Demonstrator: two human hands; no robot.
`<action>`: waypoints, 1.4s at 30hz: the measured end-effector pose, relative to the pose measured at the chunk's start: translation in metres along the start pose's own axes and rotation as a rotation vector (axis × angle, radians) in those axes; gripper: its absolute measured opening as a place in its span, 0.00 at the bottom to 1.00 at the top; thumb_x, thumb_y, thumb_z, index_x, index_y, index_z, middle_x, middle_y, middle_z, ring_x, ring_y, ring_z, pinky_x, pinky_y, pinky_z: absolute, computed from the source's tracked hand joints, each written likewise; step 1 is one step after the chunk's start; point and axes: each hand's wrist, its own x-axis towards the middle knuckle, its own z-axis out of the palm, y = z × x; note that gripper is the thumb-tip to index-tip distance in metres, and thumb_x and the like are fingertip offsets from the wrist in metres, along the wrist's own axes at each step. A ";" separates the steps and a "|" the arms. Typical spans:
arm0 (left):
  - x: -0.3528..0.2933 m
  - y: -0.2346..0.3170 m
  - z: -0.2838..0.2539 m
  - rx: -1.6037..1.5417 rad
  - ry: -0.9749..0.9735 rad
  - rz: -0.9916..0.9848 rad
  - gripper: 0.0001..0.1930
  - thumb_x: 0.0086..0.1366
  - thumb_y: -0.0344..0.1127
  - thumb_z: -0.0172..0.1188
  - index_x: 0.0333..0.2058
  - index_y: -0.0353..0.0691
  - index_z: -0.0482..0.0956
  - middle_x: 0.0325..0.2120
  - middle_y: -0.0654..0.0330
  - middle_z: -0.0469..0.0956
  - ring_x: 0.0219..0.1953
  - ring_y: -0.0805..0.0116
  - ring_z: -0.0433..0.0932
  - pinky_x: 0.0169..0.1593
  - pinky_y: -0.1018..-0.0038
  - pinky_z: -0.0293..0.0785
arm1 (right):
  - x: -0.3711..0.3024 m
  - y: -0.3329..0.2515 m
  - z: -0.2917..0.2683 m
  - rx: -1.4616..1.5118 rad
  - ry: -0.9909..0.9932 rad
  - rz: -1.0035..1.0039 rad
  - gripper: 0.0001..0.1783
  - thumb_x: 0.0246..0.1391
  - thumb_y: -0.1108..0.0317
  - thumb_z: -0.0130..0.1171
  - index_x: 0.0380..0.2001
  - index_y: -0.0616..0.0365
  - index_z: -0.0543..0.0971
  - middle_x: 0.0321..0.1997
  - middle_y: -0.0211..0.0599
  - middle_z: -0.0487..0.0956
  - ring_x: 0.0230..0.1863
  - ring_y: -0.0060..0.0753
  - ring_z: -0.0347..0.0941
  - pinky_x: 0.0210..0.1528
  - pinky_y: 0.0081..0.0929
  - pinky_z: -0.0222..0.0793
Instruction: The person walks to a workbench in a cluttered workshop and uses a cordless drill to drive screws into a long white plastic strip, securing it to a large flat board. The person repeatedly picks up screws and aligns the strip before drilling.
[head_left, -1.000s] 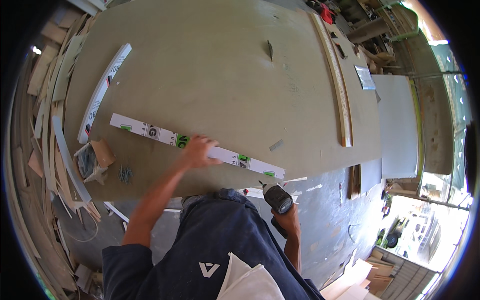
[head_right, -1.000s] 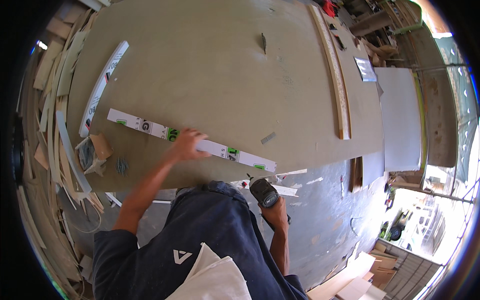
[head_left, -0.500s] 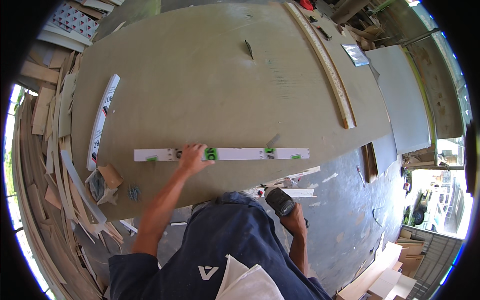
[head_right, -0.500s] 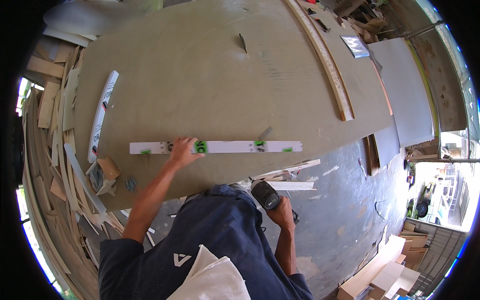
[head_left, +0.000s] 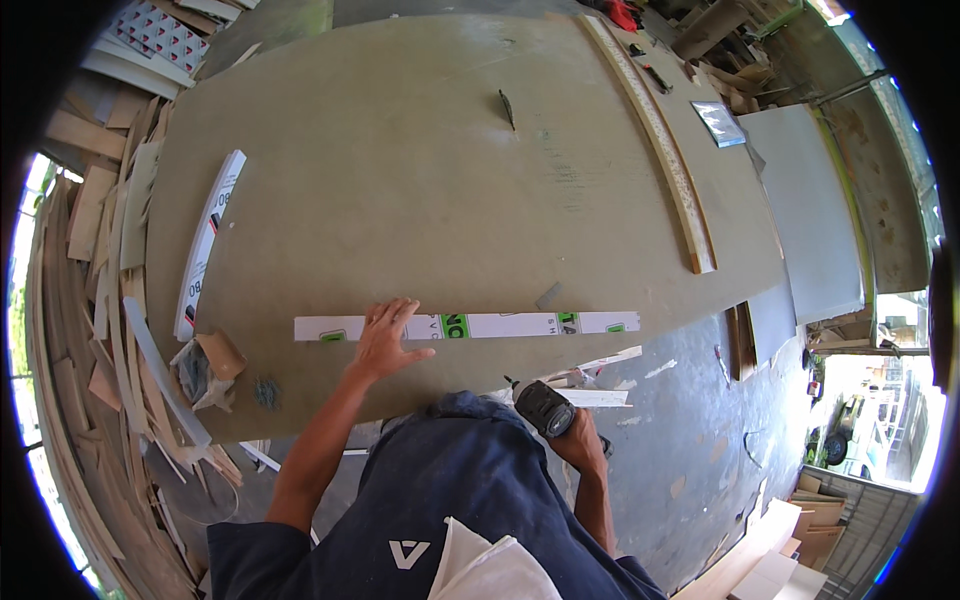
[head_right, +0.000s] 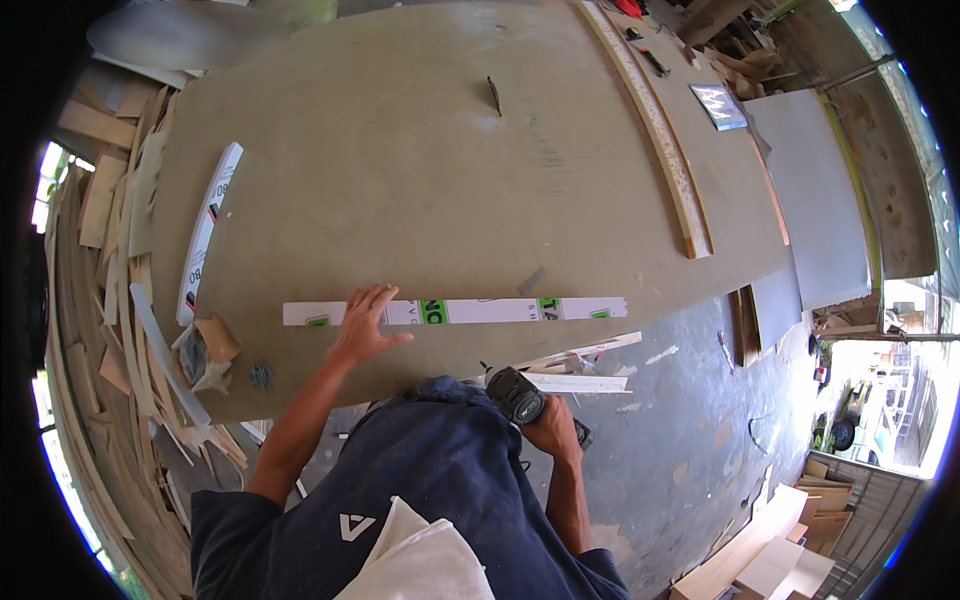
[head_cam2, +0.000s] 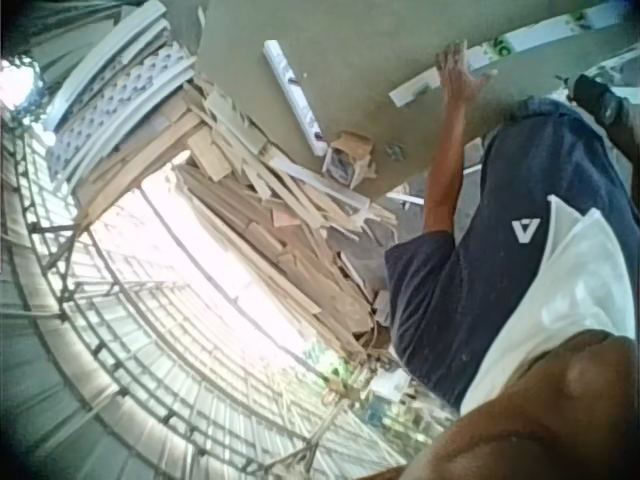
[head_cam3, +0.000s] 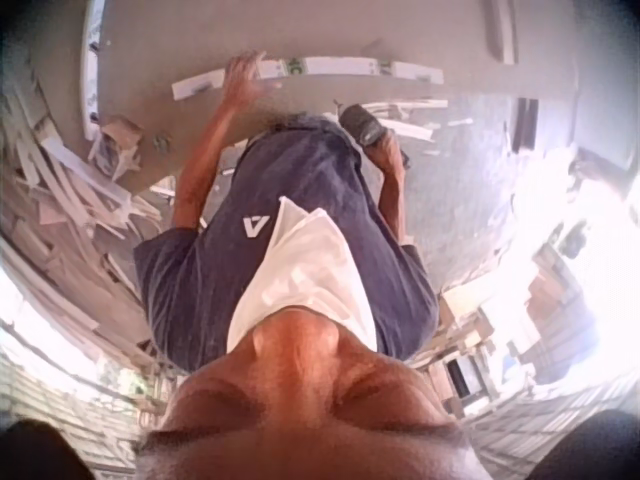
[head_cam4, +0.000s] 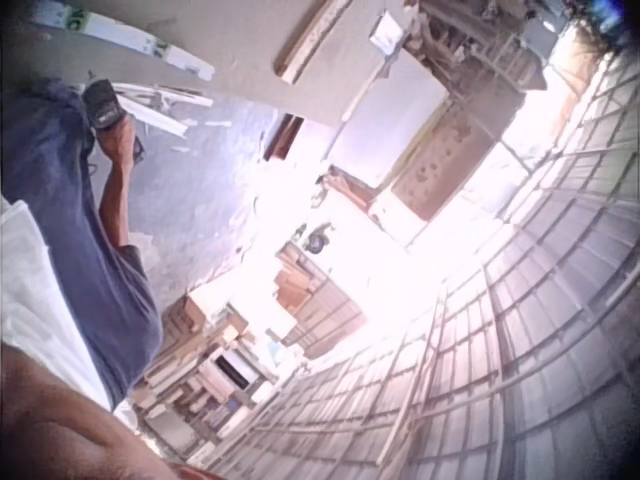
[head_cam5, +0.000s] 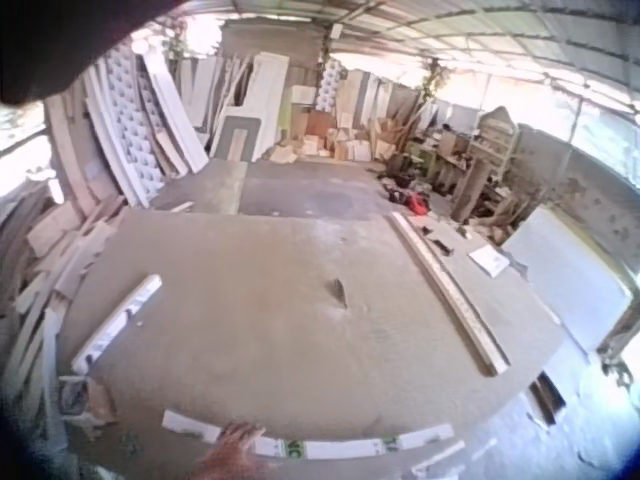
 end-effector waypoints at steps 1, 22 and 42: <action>-0.006 0.000 -0.010 -0.035 0.065 -0.035 0.40 0.55 0.58 0.72 0.58 0.36 0.75 0.53 0.49 0.78 0.57 0.48 0.73 0.65 0.55 0.61 | 0.002 -0.005 -0.002 -0.013 -0.007 -0.012 0.27 0.43 0.72 0.67 0.51 0.60 0.82 0.49 0.57 0.83 0.52 0.63 0.78 0.53 0.47 0.75; -0.247 -0.100 -0.035 0.234 0.659 -1.194 0.10 0.54 0.24 0.67 0.36 0.33 0.79 0.28 0.52 0.79 0.32 0.52 0.79 0.41 0.59 0.74 | 0.034 0.025 0.022 -0.126 -0.089 -0.139 0.20 0.42 0.71 0.72 0.42 0.64 0.83 0.36 0.53 0.85 0.40 0.58 0.83 0.42 0.43 0.77; -0.240 -0.081 -0.023 -0.010 0.873 -1.206 0.11 0.59 0.21 0.65 0.41 0.33 0.82 0.31 0.55 0.82 0.29 0.63 0.79 0.38 0.67 0.77 | 0.021 -0.002 0.021 0.016 -0.164 0.036 0.27 0.41 0.73 0.68 0.50 0.63 0.81 0.46 0.56 0.84 0.50 0.62 0.79 0.53 0.46 0.74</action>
